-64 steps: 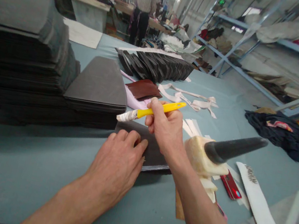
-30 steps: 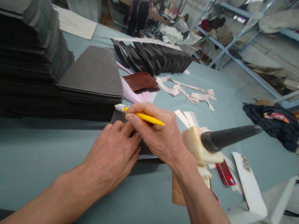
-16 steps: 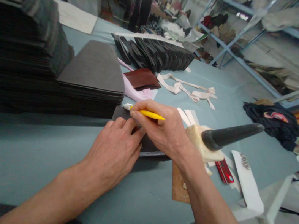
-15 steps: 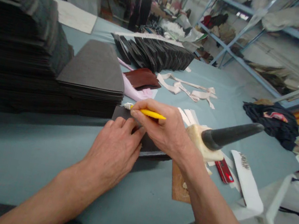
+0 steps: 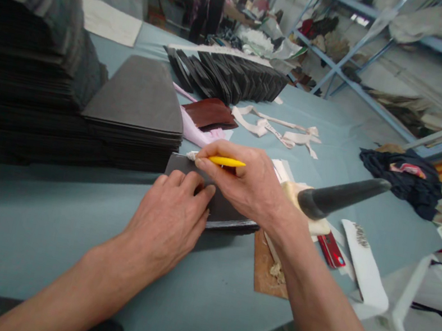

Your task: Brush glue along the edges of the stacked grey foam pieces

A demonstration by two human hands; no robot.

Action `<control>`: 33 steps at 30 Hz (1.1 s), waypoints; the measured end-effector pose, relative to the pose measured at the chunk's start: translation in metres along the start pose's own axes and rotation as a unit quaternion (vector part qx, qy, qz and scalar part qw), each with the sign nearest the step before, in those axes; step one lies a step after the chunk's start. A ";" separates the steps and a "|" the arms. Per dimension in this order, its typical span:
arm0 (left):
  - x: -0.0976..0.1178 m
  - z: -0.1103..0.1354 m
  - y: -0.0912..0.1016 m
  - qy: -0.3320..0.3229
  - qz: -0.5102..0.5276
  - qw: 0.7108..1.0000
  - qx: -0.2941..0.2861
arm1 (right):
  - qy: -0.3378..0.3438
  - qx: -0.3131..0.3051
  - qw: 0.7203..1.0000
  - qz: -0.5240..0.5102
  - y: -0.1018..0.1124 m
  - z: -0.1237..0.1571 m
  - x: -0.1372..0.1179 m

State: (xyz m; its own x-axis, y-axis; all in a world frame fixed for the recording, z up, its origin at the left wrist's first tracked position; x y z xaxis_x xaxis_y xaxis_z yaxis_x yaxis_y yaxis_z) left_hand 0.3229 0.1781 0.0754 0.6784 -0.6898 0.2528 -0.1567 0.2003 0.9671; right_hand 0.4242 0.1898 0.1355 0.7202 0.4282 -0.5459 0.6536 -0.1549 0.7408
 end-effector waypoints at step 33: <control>-0.001 0.001 0.002 0.009 -0.027 1.000 0.005 | -0.037 0.001 0.999 -0.015 0.011 0.011 0.011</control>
State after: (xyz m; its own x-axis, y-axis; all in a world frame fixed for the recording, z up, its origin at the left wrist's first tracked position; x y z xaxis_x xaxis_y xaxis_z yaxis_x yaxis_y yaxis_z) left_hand 0.3215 0.1785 0.0772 0.6982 -0.6874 0.1997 -0.1273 0.1553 0.9796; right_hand 0.4422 0.1826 0.1333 0.7158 0.3663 -0.5946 0.6750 -0.1445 0.7235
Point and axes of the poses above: each hand's wrist, its own z-axis away from the middle knuckle, its own y-axis out of the back of the hand, x = y × z, the point moved 7 cm from there along -z, towards the middle knuckle, and after that the axes turned 3 degrees about y, right-handed, at the moved point
